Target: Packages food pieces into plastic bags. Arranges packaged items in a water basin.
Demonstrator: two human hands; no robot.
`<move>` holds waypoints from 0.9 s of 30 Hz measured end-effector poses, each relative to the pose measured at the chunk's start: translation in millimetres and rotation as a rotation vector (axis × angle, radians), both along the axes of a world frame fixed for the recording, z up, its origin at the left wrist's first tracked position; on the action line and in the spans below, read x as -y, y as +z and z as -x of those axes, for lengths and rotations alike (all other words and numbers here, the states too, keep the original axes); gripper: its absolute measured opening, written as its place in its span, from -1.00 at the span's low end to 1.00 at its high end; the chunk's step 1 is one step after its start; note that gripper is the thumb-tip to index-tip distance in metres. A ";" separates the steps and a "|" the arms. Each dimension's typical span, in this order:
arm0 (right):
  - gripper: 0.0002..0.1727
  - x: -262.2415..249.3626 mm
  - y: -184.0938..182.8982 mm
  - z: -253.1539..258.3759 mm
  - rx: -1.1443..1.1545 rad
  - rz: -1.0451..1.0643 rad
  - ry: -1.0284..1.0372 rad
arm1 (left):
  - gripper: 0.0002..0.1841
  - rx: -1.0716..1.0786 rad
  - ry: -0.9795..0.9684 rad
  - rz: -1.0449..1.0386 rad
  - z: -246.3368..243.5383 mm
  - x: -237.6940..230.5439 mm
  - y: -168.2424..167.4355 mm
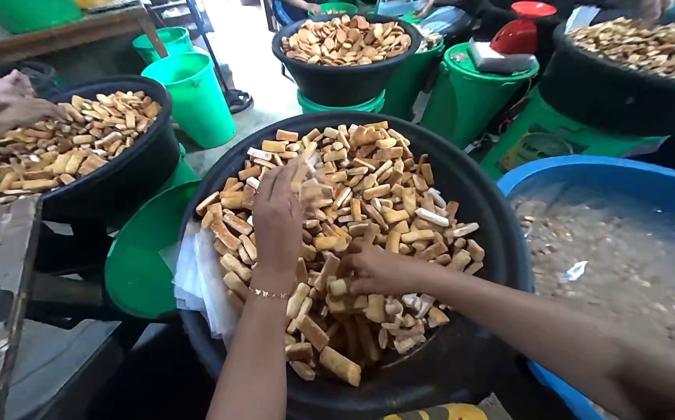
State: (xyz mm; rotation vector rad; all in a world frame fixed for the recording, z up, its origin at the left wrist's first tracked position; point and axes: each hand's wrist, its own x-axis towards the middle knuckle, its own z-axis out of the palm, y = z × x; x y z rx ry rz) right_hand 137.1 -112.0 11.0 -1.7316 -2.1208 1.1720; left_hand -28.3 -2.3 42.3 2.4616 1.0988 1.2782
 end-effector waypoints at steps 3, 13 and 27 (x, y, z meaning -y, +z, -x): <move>-0.55 14.9 11.5 4.7 -0.042 0.003 0.004 | -0.59 0.021 0.006 -0.025 -0.2 -0.3 1.5; -0.52 -7.3 -8.3 -49.5 0.186 -0.040 -0.266 | -0.67 -0.164 -0.054 0.014 -11.8 5.8 -6.0; -0.72 0.4 32.6 -38.5 0.219 -0.841 -0.277 | -0.51 -0.136 -0.337 0.527 -51.9 33.5 -10.8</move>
